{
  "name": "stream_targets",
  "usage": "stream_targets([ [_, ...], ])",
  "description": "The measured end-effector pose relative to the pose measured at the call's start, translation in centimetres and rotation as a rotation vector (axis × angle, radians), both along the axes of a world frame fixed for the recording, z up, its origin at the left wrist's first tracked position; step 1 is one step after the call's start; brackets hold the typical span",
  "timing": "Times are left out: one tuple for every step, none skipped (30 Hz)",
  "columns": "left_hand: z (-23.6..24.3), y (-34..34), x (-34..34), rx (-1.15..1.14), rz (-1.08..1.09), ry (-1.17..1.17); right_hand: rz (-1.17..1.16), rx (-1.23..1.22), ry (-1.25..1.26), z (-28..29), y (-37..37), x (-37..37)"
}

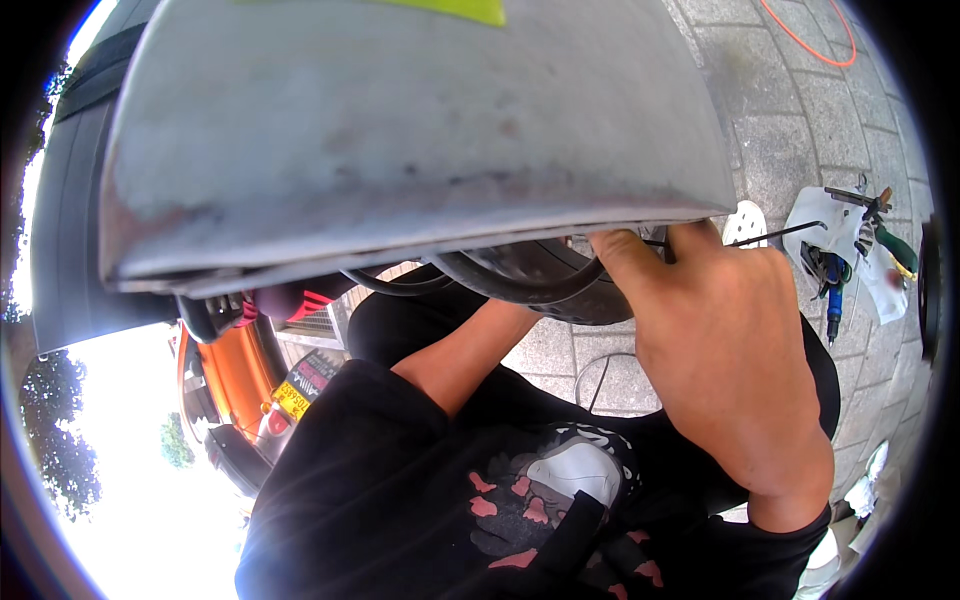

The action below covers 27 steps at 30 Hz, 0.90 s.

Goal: The person is sitting on the ground and working on the rear tire of a bicycle. They use a tool to pry the tire away from the rim and then pull the inner tube out of the tire with their hands.

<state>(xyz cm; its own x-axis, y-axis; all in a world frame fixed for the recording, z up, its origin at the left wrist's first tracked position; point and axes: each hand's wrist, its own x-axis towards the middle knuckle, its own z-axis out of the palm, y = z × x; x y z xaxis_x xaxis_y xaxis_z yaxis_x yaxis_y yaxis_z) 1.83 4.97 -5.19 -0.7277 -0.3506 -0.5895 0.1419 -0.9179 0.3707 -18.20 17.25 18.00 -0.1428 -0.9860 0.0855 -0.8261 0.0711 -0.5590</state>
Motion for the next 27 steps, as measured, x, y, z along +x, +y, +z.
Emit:
stream_targets([
  [-0.13,0.09,0.01,0.000,-0.002,-0.002,-0.002,-0.001,-0.001,0.00,-0.02,0.06],
  [-0.18,0.16,0.07,0.000,-0.004,-0.001,-0.005,-0.001,-0.002,0.02,-0.03,0.11],
  [-0.23,0.20,0.01,0.001,-0.006,-0.002,-0.007,-0.002,-0.003,0.00,-0.06,0.04],
  [-0.29,0.19,-0.08,0.000,-0.011,-0.003,-0.009,-0.001,-0.004,-0.02,-0.06,0.03],
  [-0.31,0.34,0.00,0.001,-0.012,-0.009,-0.010,0.001,-0.005,-0.08,-0.03,0.02],
  [-0.29,0.33,-0.01,-0.002,-0.014,-0.011,-0.012,0.001,-0.006,-0.10,0.00,0.01],
  [-0.28,0.34,-0.02,-0.002,-0.016,-0.010,-0.009,-0.003,-0.006,-0.09,0.01,-0.04],
  [-0.25,0.41,-0.02,-0.003,-0.018,-0.010,-0.007,-0.006,-0.007,-0.09,0.00,-0.09],
  [-0.27,0.47,0.03,-0.003,-0.018,-0.011,-0.007,-0.007,-0.008,-0.10,0.03,-0.05],
  [-0.29,0.48,0.07,0.000,-0.017,-0.012,-0.007,-0.008,-0.008,-0.11,0.02,-0.05],
  [-0.35,0.44,0.06,0.002,-0.016,-0.012,-0.010,-0.008,-0.008,-0.07,0.00,0.00],
  [-0.34,0.47,0.04,0.001,-0.017,-0.013,-0.012,-0.007,-0.008,-0.04,-0.03,0.04],
  [-0.27,0.42,0.04,0.002,-0.020,-0.015,-0.016,-0.005,-0.007,-0.03,-0.04,0.07],
  [-0.44,0.45,-0.03,0.004,-0.015,-0.012,-0.019,-0.003,-0.005,-0.02,-0.06,0.10],
  [-0.37,0.39,-0.06,0.001,-0.015,-0.013,-0.021,-0.003,-0.003,-0.04,-0.07,0.10],
  [-0.41,0.44,-0.18,0.001,-0.016,-0.012,-0.022,-0.003,0.000,-0.06,-0.08,0.10],
  [-0.38,0.46,-0.20,-0.001,-0.019,-0.011,-0.023,-0.005,0.004,-0.11,-0.07,0.09],
  [-0.43,0.52,-0.13,-0.002,-0.020,-0.012,-0.020,-0.004,0.005,-0.10,-0.08,0.12],
  [-0.44,0.50,0.02,-0.006,-0.017,-0.014,-0.016,-0.002,0.007,-0.08,-0.10,0.13],
  [-0.48,0.58,0.12,-0.008,-0.017,-0.012,-0.011,0.004,0.005,0.07,-0.10,0.08],
  [-0.48,0.60,0.07,-0.010,-0.022,-0.012,-0.012,0.005,0.002,0.12,-0.07,0.11],
  [-0.46,0.68,0.08,-0.013,-0.029,-0.015,-0.013,0.007,-0.002,0.14,-0.10,0.10],
  [-0.36,0.71,0.12,-0.013,-0.034,-0.017,-0.015,0.004,-0.009,0.12,-0.13,0.16],
  [-0.38,0.82,0.18,-0.022,-0.043,-0.024,-0.014,0.003,-0.014,0.08,-0.14,0.18],
  [-0.26,0.83,0.17,-0.021,-0.051,-0.024,-0.015,0.004,-0.016,0.12,-0.15,0.20],
  [-0.23,0.96,0.22,-0.027,-0.057,-0.027,-0.013,0.007,-0.017,0.11,-0.10,0.16],
  [-0.22,1.05,0.23,-0.032,-0.065,-0.031,-0.013,0.002,-0.017,0.06,-0.11,0.16],
])
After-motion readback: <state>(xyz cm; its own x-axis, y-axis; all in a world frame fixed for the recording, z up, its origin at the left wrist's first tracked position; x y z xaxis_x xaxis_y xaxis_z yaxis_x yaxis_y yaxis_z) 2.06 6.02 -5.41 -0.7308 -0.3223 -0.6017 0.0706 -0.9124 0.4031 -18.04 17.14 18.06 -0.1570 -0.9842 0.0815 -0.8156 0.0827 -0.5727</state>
